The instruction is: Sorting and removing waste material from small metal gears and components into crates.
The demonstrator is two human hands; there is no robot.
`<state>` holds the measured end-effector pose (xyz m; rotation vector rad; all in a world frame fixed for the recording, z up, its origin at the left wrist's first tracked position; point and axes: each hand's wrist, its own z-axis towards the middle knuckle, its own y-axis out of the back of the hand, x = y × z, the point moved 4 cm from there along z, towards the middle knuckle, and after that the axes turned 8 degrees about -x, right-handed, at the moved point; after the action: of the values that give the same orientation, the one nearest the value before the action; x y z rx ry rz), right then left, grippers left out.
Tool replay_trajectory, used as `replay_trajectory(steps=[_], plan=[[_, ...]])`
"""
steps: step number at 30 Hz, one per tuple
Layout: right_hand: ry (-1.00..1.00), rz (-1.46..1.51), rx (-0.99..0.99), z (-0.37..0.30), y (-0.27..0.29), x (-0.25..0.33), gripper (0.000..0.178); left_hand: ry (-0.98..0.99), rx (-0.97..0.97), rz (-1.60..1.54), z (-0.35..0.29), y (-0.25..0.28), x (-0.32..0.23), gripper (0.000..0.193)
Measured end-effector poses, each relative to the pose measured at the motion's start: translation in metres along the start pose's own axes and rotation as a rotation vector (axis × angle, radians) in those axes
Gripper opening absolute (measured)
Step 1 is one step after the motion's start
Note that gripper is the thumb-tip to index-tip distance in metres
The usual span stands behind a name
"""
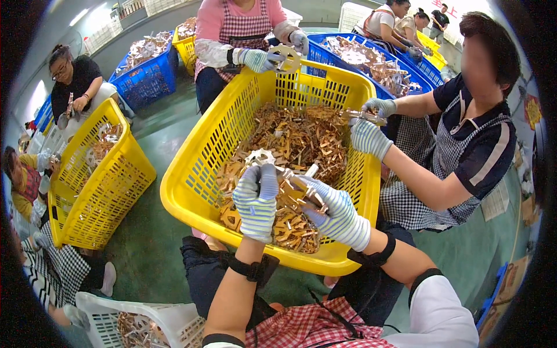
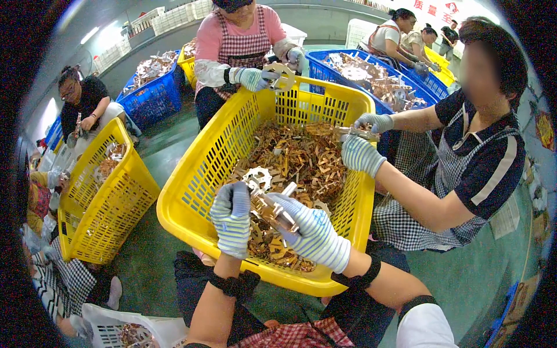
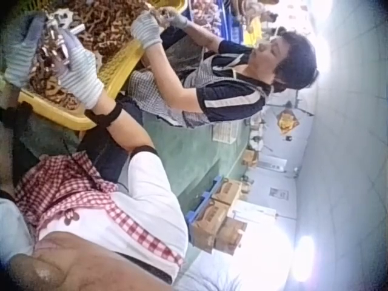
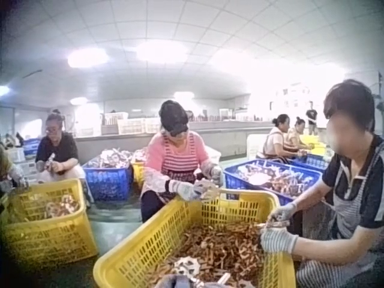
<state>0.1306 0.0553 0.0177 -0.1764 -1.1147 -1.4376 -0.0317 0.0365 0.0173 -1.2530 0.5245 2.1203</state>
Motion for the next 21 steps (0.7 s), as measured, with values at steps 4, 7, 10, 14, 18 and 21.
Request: replay_trajectory(steps=[4,7,10,14,18,21], plan=[[0.059,-0.132,-0.020,0.004,0.002,0.002,0.052,0.421,0.018,-0.350,-0.008,-0.010,0.030,0.020],[0.075,-0.147,-0.051,0.001,-0.002,-0.006,0.053,0.718,-0.057,-0.563,-0.018,-0.015,0.030,0.022],[-0.149,0.089,-0.013,-0.007,-0.003,-0.020,0.052,0.304,-0.026,-0.209,-0.004,-0.007,0.030,0.026],[-0.299,0.296,-0.149,-0.009,-0.005,-0.032,0.037,0.262,-0.049,-0.221,-0.008,-0.005,0.025,0.031],[-0.179,0.125,-0.379,0.009,0.034,-0.051,0.030,0.741,0.133,-0.563,-0.019,0.004,0.035,0.037],[-0.150,0.256,-0.388,0.000,0.038,-0.042,0.039,0.925,0.111,-0.581,-0.020,-0.005,0.041,0.030]])
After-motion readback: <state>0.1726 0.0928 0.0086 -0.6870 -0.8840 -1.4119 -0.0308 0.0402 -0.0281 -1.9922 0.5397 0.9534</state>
